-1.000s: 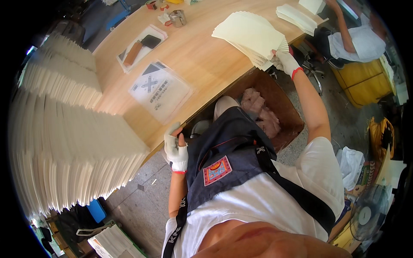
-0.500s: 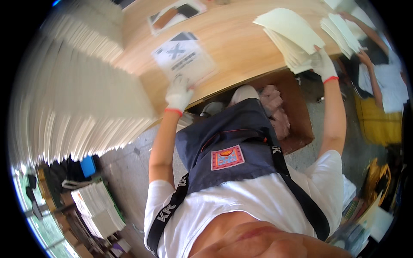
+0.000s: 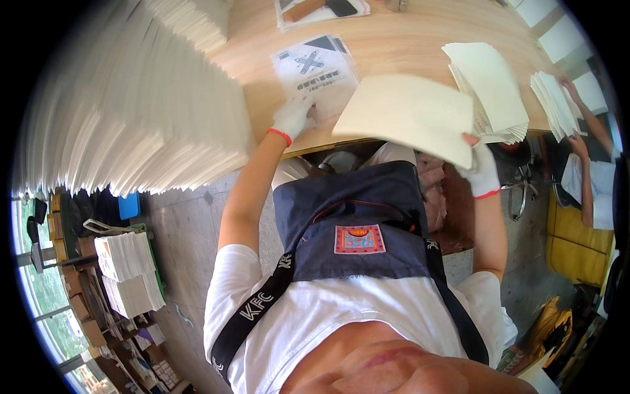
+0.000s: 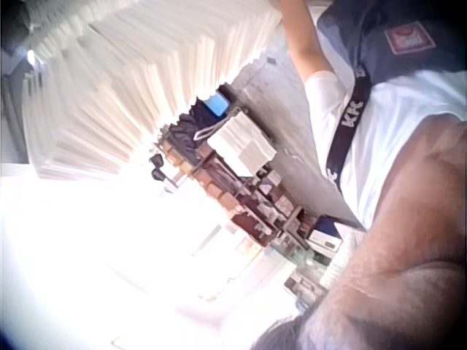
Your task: The person assembles books by inserting a stack of blank pages into a printed cover. They pick up a cover, place a stack of pages inside, and then place the completed book onto a growing pile on the table. The process is repeated continuously throughout the clip.
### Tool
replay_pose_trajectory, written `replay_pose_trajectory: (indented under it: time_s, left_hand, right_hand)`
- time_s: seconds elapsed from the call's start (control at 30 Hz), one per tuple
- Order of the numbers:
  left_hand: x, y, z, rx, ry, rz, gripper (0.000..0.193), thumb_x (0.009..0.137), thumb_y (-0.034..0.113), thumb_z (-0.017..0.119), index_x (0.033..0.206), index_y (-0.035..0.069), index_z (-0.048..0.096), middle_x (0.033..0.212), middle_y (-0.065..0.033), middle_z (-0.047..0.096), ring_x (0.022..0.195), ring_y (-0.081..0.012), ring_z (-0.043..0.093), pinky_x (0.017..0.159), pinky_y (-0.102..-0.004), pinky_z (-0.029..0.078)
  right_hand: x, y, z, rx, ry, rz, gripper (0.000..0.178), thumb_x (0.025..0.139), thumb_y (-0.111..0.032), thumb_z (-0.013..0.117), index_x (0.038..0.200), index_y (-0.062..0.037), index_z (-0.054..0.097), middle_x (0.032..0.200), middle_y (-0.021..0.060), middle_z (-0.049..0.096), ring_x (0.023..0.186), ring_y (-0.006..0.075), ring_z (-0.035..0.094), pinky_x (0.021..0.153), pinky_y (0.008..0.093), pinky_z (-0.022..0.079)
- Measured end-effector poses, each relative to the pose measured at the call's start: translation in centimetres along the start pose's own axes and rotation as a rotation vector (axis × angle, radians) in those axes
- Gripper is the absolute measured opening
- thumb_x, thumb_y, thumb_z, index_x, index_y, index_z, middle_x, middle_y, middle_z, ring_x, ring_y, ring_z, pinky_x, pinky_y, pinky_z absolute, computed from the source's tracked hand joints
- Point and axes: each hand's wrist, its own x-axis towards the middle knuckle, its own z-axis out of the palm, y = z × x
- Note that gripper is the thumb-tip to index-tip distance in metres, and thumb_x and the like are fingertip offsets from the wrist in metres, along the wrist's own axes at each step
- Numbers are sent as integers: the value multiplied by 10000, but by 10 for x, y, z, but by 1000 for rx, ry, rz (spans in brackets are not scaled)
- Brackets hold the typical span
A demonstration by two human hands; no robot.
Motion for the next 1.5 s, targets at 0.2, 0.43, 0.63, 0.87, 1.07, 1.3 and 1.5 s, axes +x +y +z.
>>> replay_pose_trajectory:
  time_s: [0.2, 0.43, 0.63, 0.87, 1.07, 1.3, 1.5]
  left_hand:
    - [-3, 4, 4, 40, 10, -78, 274, 689, 57, 542, 948, 145, 524, 1026, -55, 533, 1019, -254, 504, 747, -390, 466]
    - [-15, -1, 8, 60, 166, -138, 183, 723, 108, 536, 889, 174, 576, 972, -31, 570, 947, -242, 544, 716, -381, 470]
    - [-19, -2, 6, -110, 200, -241, 147, 762, 141, 524, 893, 172, 583, 935, -21, 587, 773, -248, 591, 664, -373, 468]
    - [-23, -6, 13, -208, 296, -202, 129, 804, 113, 506, 890, 163, 588, 939, -39, 586, 787, -255, 588, 648, -365, 464]
    - [-20, -1, 16, -199, 414, -108, 126, 800, 106, 505, 880, 168, 581, 924, -42, 580, 777, -267, 588, 635, -374, 469]
    - [-27, 8, 2, -199, 269, -135, 145, 788, 78, 503, 879, 159, 583, 969, -42, 596, 789, -263, 594, 629, -360, 473]
    - [-26, 0, 15, -620, 286, -94, 241, 738, -62, 458, 906, 68, 573, 866, -72, 577, 676, -203, 532, 598, -297, 446]
  right_hand:
    - [3, 76, 25, 29, -155, 54, 497, 819, -92, 515, 1283, 10, 369, 1176, 161, 539, 1006, 230, 588, 807, 321, 521]
    - [13, 133, 20, 118, 15, -108, 439, 847, -38, 459, 1277, -25, 376, 1149, 118, 527, 959, 204, 555, 725, 290, 470]
    - [12, 121, 33, 23, 14, -146, 402, 853, -26, 437, 1254, -41, 413, 981, 101, 581, 568, 112, 504, 411, 216, 385]
    - [-4, 90, 37, 14, 96, -35, 450, 831, -12, 443, 1278, -18, 386, 1041, 134, 581, 626, 145, 596, 449, 213, 469]
    - [-10, 94, 15, 93, -141, 114, 417, 835, -90, 491, 1233, 15, 419, 1133, 151, 555, 965, 229, 592, 793, 317, 506]
    - [5, 120, 25, 145, -46, 38, 410, 833, -59, 493, 1237, -41, 420, 1045, 77, 582, 753, 115, 620, 453, 186, 494]
    - [8, 154, 36, 247, 100, -50, 419, 860, -51, 451, 1271, -119, 404, 1023, 14, 576, 720, 85, 595, 424, 162, 462]
